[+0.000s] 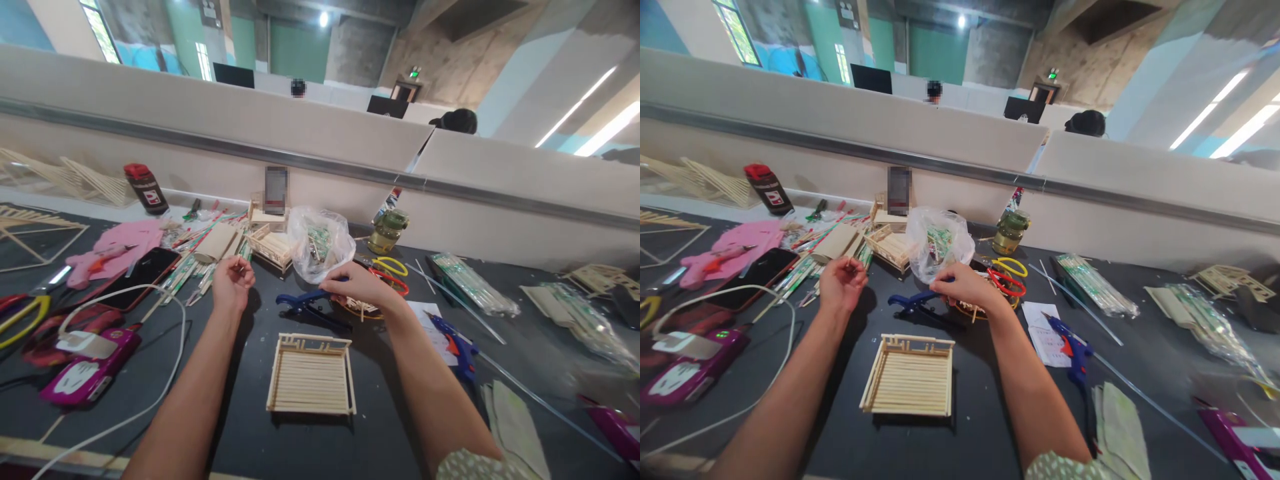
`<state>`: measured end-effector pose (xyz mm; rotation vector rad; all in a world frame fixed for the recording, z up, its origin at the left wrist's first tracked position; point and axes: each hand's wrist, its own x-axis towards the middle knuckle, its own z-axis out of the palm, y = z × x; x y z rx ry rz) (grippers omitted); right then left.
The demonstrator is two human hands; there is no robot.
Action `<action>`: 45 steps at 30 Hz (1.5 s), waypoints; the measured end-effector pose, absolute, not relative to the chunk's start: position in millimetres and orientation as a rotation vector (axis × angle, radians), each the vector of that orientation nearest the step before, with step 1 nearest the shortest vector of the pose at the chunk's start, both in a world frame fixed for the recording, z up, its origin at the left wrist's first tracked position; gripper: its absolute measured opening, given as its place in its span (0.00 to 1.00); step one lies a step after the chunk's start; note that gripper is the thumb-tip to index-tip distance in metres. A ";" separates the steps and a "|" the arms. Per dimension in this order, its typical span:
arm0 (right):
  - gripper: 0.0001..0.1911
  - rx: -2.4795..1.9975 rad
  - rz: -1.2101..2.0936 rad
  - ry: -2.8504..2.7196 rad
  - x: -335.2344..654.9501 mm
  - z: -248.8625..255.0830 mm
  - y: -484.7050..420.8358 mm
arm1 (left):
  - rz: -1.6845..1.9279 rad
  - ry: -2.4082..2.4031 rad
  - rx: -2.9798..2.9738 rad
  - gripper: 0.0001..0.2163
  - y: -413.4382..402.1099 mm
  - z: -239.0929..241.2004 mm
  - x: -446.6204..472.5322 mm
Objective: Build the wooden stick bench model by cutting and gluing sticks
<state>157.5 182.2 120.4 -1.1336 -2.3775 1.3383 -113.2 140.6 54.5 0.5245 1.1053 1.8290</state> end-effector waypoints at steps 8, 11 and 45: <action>0.12 -1.082 1.012 -2.975 156.4 150.0 153.2 | 1.672 1.112 0.529 0.11 134.4 55.9 -103.9; 0.12 -1.093 0.573 -3.057 153.2 151.4 136.1 | 1.489 1.622 0.935 0.12 125.1 55.5 -123.0; 0.17 -1.262 1.519 -2.609 179.5 124.9 129.2 | 0.994 1.342 0.963 0.07 167.7 51.3 -91.2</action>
